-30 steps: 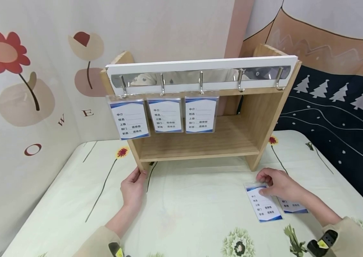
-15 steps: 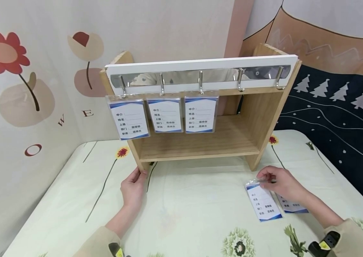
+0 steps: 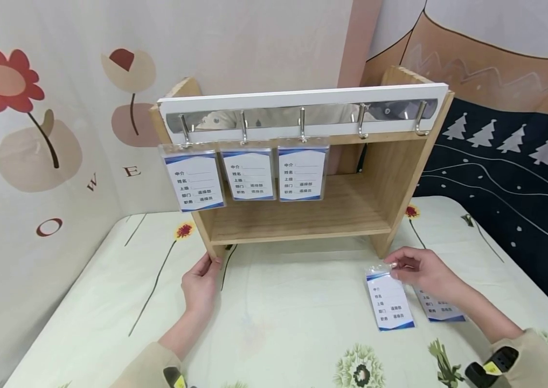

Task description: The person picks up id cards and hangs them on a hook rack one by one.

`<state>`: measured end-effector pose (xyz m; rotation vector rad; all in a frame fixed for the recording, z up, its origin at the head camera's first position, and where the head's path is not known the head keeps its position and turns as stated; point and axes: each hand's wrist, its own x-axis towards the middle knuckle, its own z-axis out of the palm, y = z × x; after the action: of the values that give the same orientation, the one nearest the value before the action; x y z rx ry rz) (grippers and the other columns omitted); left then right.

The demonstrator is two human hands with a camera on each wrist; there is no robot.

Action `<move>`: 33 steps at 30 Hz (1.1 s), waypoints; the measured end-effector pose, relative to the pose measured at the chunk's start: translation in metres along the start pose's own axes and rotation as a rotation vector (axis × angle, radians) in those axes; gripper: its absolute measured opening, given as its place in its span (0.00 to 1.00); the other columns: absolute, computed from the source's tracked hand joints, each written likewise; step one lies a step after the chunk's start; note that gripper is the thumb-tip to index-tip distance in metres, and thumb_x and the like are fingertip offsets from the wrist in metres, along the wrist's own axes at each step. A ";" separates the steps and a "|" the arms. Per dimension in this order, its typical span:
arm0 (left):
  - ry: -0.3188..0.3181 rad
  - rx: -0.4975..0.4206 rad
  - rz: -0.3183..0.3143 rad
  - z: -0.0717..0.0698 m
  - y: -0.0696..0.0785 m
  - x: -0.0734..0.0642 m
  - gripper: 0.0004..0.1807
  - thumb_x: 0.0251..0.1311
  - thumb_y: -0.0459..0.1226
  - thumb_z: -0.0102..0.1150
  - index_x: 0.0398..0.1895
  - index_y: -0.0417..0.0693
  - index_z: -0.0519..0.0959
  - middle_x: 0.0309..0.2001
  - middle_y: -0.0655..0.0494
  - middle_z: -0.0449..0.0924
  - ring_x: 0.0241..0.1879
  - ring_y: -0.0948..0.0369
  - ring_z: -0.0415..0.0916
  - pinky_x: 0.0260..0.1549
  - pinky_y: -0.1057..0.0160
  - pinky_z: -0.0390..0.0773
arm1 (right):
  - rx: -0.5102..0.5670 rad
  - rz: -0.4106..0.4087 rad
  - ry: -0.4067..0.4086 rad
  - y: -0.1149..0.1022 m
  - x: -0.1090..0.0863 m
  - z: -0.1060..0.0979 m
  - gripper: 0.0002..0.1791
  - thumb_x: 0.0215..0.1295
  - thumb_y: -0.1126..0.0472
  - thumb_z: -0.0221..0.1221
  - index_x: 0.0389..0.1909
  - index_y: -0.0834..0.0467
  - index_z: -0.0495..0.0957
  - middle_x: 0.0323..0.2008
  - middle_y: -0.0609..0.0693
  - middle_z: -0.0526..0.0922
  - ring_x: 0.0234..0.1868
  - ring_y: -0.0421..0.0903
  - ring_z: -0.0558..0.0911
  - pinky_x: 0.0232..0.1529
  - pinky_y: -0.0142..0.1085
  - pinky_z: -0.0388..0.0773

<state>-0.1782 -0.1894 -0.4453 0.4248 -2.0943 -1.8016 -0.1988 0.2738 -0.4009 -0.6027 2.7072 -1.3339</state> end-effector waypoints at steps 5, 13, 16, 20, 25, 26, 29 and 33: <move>-0.001 -0.006 0.006 0.000 0.000 0.000 0.24 0.74 0.34 0.56 0.70 0.36 0.71 0.63 0.36 0.75 0.61 0.48 0.75 0.47 0.79 0.77 | 0.042 -0.012 0.026 -0.008 0.002 -0.004 0.14 0.68 0.73 0.62 0.53 0.67 0.81 0.49 0.59 0.83 0.45 0.44 0.81 0.45 0.29 0.83; -0.009 -0.017 0.006 0.000 0.000 0.000 0.24 0.74 0.34 0.56 0.70 0.36 0.70 0.63 0.36 0.74 0.62 0.48 0.75 0.47 0.79 0.76 | 0.030 -0.034 0.096 -0.020 0.006 -0.005 0.14 0.69 0.71 0.63 0.54 0.65 0.83 0.49 0.59 0.86 0.45 0.42 0.83 0.45 0.27 0.82; -0.003 -0.011 0.007 0.001 0.001 -0.001 0.24 0.74 0.34 0.56 0.70 0.36 0.70 0.63 0.35 0.74 0.61 0.48 0.75 0.46 0.80 0.76 | 0.022 -0.062 0.109 -0.025 0.008 -0.006 0.14 0.69 0.71 0.63 0.54 0.65 0.83 0.49 0.59 0.87 0.45 0.41 0.84 0.45 0.27 0.83; 0.004 -0.007 0.004 0.001 0.002 -0.002 0.24 0.74 0.34 0.56 0.70 0.36 0.71 0.63 0.36 0.75 0.61 0.48 0.75 0.46 0.80 0.76 | 0.016 -0.080 0.124 -0.035 0.010 -0.008 0.14 0.69 0.71 0.64 0.53 0.64 0.84 0.49 0.58 0.87 0.44 0.37 0.83 0.43 0.28 0.83; 0.011 -0.005 0.005 0.001 0.002 -0.002 0.24 0.74 0.35 0.57 0.69 0.36 0.71 0.63 0.36 0.74 0.62 0.49 0.75 0.47 0.80 0.76 | 0.005 -0.105 0.157 -0.050 0.013 -0.014 0.13 0.69 0.70 0.64 0.53 0.63 0.85 0.49 0.58 0.87 0.43 0.36 0.83 0.42 0.27 0.83; 0.012 -0.004 0.006 0.001 0.002 -0.002 0.24 0.74 0.35 0.57 0.69 0.36 0.71 0.63 0.36 0.74 0.61 0.49 0.75 0.47 0.80 0.76 | 0.001 -0.112 0.169 -0.053 0.014 -0.015 0.13 0.69 0.70 0.65 0.53 0.63 0.85 0.49 0.58 0.88 0.43 0.36 0.82 0.41 0.27 0.83; 0.015 -0.004 0.010 0.001 0.001 -0.001 0.24 0.73 0.34 0.57 0.69 0.36 0.72 0.62 0.36 0.75 0.61 0.50 0.75 0.46 0.81 0.76 | -0.008 -0.130 0.205 -0.061 0.017 -0.019 0.12 0.68 0.70 0.65 0.51 0.63 0.85 0.48 0.58 0.88 0.43 0.34 0.82 0.40 0.26 0.82; 0.024 -0.001 0.013 0.001 0.001 -0.001 0.23 0.73 0.34 0.57 0.68 0.36 0.72 0.61 0.36 0.76 0.59 0.52 0.77 0.44 0.82 0.76 | 0.003 -0.148 0.239 -0.070 0.019 -0.025 0.12 0.69 0.69 0.65 0.51 0.62 0.85 0.47 0.51 0.88 0.44 0.34 0.81 0.42 0.24 0.81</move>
<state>-0.1778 -0.1876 -0.4449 0.4300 -2.0758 -1.7814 -0.1997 0.2467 -0.3290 -0.6983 2.8958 -1.5357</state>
